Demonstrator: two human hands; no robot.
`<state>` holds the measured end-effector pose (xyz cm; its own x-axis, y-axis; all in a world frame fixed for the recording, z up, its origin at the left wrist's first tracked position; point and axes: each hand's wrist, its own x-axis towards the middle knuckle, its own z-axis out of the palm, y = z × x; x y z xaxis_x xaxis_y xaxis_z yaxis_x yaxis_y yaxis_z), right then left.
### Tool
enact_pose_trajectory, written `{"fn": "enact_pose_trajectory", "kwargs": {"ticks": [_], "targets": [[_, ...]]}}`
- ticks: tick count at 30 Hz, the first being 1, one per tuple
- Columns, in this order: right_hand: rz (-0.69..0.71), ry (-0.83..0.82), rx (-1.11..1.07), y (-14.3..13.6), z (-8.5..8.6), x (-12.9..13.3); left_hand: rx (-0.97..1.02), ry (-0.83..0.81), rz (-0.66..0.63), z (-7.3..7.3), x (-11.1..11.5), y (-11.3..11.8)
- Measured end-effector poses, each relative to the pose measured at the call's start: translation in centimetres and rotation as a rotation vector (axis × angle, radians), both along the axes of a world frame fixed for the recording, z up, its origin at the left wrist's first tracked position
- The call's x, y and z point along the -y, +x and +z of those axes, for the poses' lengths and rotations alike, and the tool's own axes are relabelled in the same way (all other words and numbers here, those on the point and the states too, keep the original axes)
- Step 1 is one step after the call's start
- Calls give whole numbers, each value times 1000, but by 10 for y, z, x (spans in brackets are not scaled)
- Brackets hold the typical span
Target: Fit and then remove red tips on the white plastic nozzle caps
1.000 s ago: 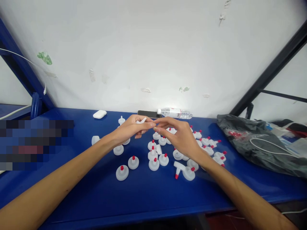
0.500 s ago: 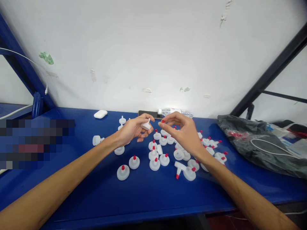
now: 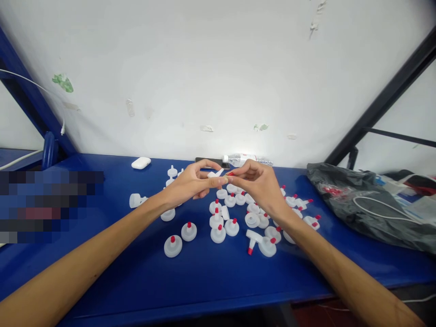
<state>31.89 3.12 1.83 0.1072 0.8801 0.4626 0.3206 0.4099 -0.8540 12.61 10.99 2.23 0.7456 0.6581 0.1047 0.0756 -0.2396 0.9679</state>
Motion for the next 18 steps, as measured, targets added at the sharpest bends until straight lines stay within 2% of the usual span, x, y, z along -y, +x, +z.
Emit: {"fn": "enact_pose_trajectory", "kwargs": {"ticks": [7, 18], "targets": [[-43, -6, -57, 1, -1, -2, 46, 58, -18, 1, 2, 1], [14, -37, -92, -3, 0, 1, -19, 65, -40, 0, 2, 1]]}}
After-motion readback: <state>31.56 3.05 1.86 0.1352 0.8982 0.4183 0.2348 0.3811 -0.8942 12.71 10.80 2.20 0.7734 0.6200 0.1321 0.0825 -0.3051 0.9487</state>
